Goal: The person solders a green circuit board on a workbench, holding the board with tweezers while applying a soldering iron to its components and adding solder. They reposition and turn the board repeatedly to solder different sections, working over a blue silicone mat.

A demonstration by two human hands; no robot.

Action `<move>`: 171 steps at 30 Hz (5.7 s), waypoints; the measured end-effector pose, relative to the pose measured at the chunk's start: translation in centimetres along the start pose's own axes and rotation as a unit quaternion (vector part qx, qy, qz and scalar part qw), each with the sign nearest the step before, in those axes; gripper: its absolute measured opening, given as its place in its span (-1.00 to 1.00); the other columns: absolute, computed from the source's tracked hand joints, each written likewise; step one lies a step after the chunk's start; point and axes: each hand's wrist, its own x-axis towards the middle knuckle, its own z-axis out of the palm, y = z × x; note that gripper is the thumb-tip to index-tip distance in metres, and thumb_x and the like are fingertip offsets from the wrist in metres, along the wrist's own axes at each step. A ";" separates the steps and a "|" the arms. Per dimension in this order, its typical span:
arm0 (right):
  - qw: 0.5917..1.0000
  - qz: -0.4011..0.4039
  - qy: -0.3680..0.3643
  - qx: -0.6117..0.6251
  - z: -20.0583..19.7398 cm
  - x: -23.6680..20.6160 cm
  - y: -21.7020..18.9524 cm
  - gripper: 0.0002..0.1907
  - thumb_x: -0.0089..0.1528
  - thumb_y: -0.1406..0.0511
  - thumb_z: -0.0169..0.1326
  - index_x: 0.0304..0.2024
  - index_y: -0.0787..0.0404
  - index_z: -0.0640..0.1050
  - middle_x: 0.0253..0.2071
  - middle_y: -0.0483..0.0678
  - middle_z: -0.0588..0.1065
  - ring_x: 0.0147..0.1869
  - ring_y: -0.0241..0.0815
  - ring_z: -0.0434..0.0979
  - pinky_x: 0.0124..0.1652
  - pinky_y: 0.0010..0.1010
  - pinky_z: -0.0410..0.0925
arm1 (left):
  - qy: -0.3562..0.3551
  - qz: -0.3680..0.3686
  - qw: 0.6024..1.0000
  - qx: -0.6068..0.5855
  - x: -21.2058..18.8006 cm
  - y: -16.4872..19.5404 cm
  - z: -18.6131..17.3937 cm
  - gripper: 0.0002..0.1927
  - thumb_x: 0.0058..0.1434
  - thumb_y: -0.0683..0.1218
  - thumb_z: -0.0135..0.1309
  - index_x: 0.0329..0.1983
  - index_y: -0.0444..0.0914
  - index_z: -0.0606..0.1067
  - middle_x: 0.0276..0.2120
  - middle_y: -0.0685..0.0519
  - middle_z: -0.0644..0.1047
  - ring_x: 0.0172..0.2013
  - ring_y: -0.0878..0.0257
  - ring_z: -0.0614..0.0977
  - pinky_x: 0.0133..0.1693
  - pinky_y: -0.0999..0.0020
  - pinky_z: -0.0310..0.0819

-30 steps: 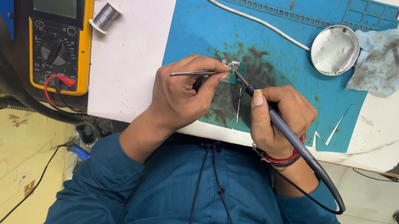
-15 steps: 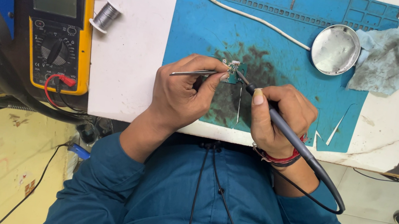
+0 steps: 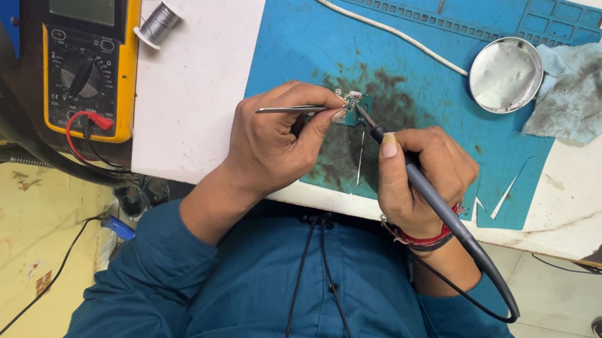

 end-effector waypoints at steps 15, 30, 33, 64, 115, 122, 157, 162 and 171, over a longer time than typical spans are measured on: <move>1.000 0.003 0.006 0.000 0.0 0.0 0.0 -0.84 0.36 0.38 0.18 -0.31 0.32 0.53 -0.45 0.03 0.45 -0.45 -0.09 0.43 -0.44 -0.36 0.22 | -0.002 -0.001 1.000 -0.003 0.0 0.0 0.1 -0.92 0.32 -0.24 0.24 -0.14 -0.25 0.59 -0.29 0.05 0.65 -0.49 0.40 0.61 -0.45 0.49 0.43; 1.000 0.006 0.007 -0.001 0.0 0.1 -0.2 -0.85 0.35 0.39 0.18 -0.31 0.32 0.52 -0.45 0.03 0.45 -0.45 -0.09 0.42 -0.44 -0.36 0.21 | -0.002 -0.004 1.000 0.001 0.0 0.2 0.0 -0.92 0.32 -0.24 0.24 -0.14 -0.25 0.59 -0.29 0.04 0.65 -0.49 0.39 0.63 -0.44 0.48 0.44; 1.000 0.006 0.006 -0.001 -0.1 0.1 -0.2 -0.84 0.36 0.39 0.18 -0.31 0.32 0.52 -0.46 0.03 0.45 -0.45 -0.09 0.42 -0.44 -0.35 0.21 | -0.001 -0.003 1.000 0.003 0.0 0.2 0.0 -0.91 0.32 -0.24 0.24 -0.14 -0.25 0.59 -0.29 0.04 0.65 -0.49 0.38 0.62 -0.44 0.48 0.44; 1.000 0.012 -0.003 -0.003 -0.1 0.4 -0.5 -0.85 0.34 0.40 0.18 -0.32 0.32 0.53 -0.47 0.02 0.44 -0.45 -0.08 0.42 -0.44 -0.35 0.22 | 0.000 -0.012 1.000 0.000 0.2 0.3 -0.1 -0.92 0.31 -0.25 0.23 -0.15 -0.25 0.59 -0.32 0.04 0.63 -0.52 0.38 0.59 -0.46 0.46 0.41; 1.000 -0.016 -0.019 0.000 0.2 0.4 -0.5 -0.90 0.35 0.41 0.16 -0.28 0.32 0.55 -0.38 0.04 0.53 -0.39 -0.06 0.52 -0.35 -0.31 0.31 | 0.006 0.008 1.000 0.014 -0.2 -0.8 0.2 -0.89 0.38 -0.20 0.20 -0.11 -0.26 0.49 -0.32 0.06 0.61 -0.48 0.32 0.63 -0.41 0.42 0.49; 1.000 -0.017 -0.021 -0.004 0.2 0.3 -0.4 -0.89 0.35 0.41 0.16 -0.29 0.31 0.54 -0.39 0.04 0.53 -0.39 -0.05 0.51 -0.40 -0.35 0.30 | 0.005 0.001 1.000 0.012 -0.3 -0.7 0.2 -0.90 0.37 -0.21 0.21 -0.12 -0.27 0.50 -0.34 0.05 0.62 -0.49 0.32 0.63 -0.43 0.43 0.47; 1.000 -0.015 -0.006 0.012 -0.2 0.9 -0.9 -0.88 0.30 0.39 0.18 -0.34 0.29 0.56 -0.49 0.01 0.45 -0.46 -0.07 0.44 -0.40 -0.31 0.23 | 0.000 -0.010 1.000 0.006 0.2 -0.2 0.2 -0.91 0.34 -0.19 0.20 -0.16 -0.27 0.51 -0.40 0.04 0.61 -0.49 0.27 0.66 -0.42 0.39 0.51; 1.000 -0.007 0.004 0.024 -0.2 0.8 -1.0 -0.87 0.31 0.39 0.17 -0.34 0.31 0.55 -0.48 0.01 0.46 -0.46 -0.10 0.44 -0.40 -0.33 0.23 | -0.003 -0.017 1.000 0.006 0.2 0.1 0.2 -0.93 0.33 -0.20 0.19 -0.18 -0.27 0.52 -0.42 0.04 0.61 -0.51 0.26 0.66 -0.44 0.39 0.51; 0.999 0.002 0.009 0.031 -0.5 1.1 -1.4 -0.89 0.30 0.40 0.17 -0.34 0.31 0.56 -0.49 0.01 0.46 -0.48 -0.11 0.44 -0.42 -0.33 0.24 | 0.005 -0.020 1.000 0.017 0.4 0.7 0.2 -0.93 0.31 -0.20 0.18 -0.18 -0.27 0.52 -0.45 0.03 0.61 -0.50 0.25 0.67 -0.44 0.38 0.52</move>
